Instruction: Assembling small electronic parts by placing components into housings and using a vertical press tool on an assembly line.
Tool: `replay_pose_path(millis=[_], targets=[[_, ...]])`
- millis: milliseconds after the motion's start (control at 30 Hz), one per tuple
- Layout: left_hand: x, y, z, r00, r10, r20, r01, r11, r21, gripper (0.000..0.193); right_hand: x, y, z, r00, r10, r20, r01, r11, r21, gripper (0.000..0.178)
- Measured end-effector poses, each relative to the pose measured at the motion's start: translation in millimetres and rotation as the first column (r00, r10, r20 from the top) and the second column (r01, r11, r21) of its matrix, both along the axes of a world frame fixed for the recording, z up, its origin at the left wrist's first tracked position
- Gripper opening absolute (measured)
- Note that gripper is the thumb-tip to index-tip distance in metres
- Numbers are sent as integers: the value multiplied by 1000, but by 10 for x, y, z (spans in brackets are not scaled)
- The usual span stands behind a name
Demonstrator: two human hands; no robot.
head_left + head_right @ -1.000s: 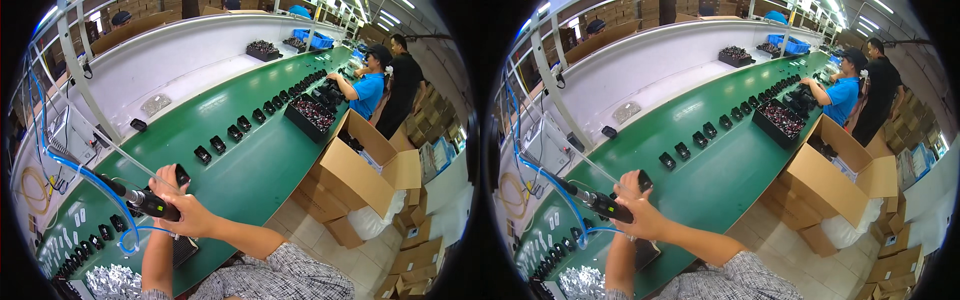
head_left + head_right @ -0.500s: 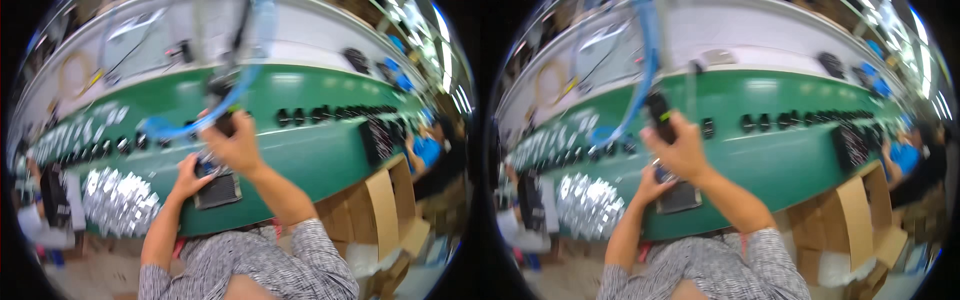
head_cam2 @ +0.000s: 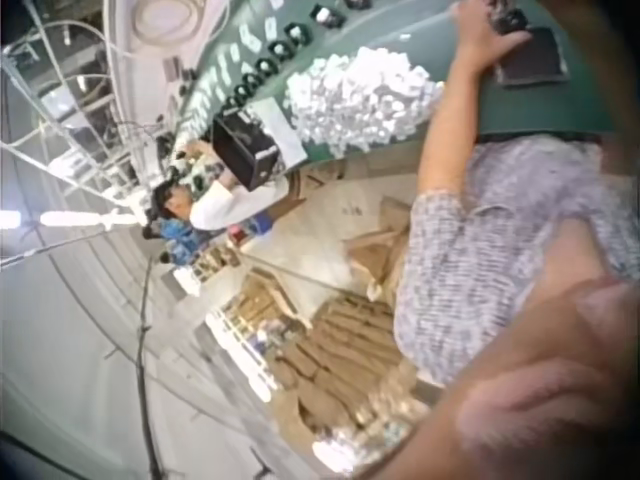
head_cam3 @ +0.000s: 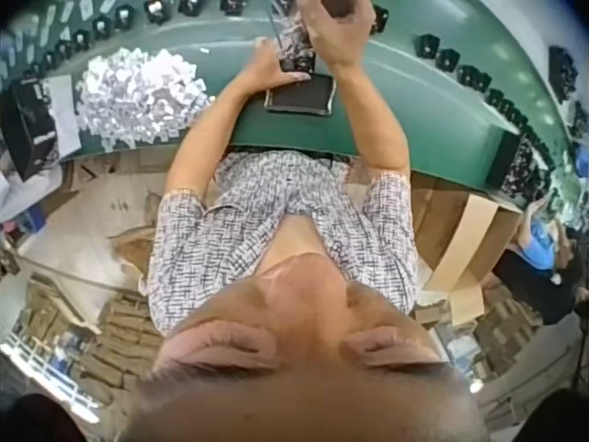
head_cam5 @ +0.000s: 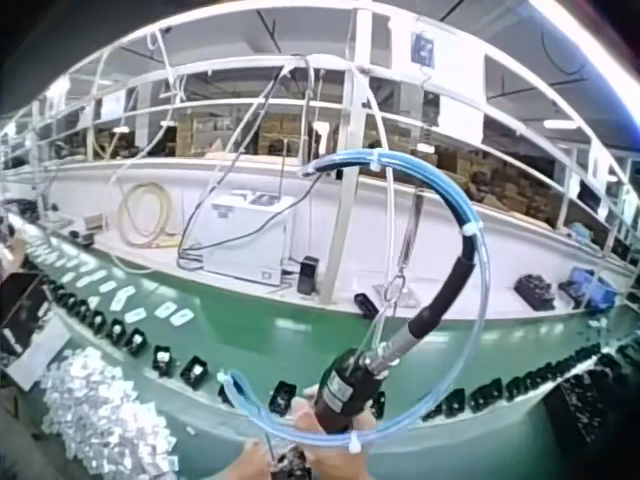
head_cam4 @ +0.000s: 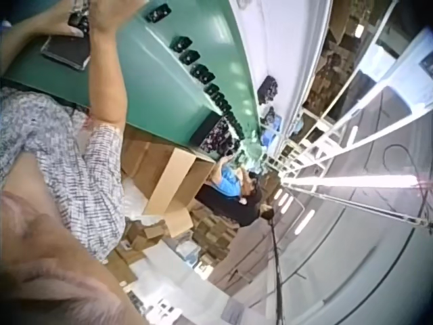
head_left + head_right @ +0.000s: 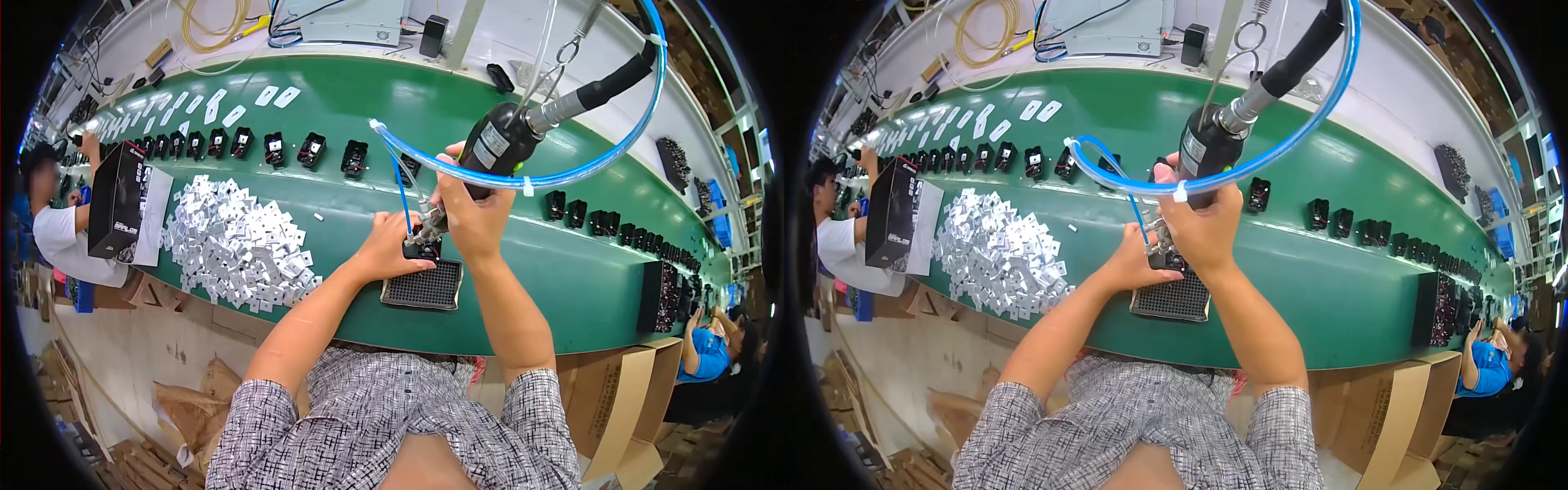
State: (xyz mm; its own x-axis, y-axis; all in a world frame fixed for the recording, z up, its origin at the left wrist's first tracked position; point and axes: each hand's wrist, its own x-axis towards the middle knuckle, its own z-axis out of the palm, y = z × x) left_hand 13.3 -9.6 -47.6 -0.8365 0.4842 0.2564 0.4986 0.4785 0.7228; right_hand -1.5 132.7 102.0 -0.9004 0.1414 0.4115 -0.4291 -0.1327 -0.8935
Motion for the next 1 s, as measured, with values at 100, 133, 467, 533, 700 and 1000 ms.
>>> replay_pose_path(millis=[100,133,467,533,700,1000], targets=[[-7,-4,-40,999,5,-33,-4,1000,14,77,16,-7,-16,1000,-2,-11,2,1000,21,23],[-8,-6,-53,999,8,-51,-7,1000,23,77,22,-11,-18,1000,-2,-18,3,999,34,23],[-26,7,-119,995,12,-99,-6,998,58,77,32,11,-47,1000,0,4,-1,999,36,22],[-25,9,-108,995,12,-103,-6,998,61,77,30,5,-55,1000,2,4,-2,999,34,22],[-17,28,-56,994,5,-105,-2,1000,25,77,22,-7,-109,997,-48,-57,49,998,29,20],[-53,42,-46,992,-38,-116,44,998,48,73,19,53,209,1000,-4,-30,5,999,33,19]])
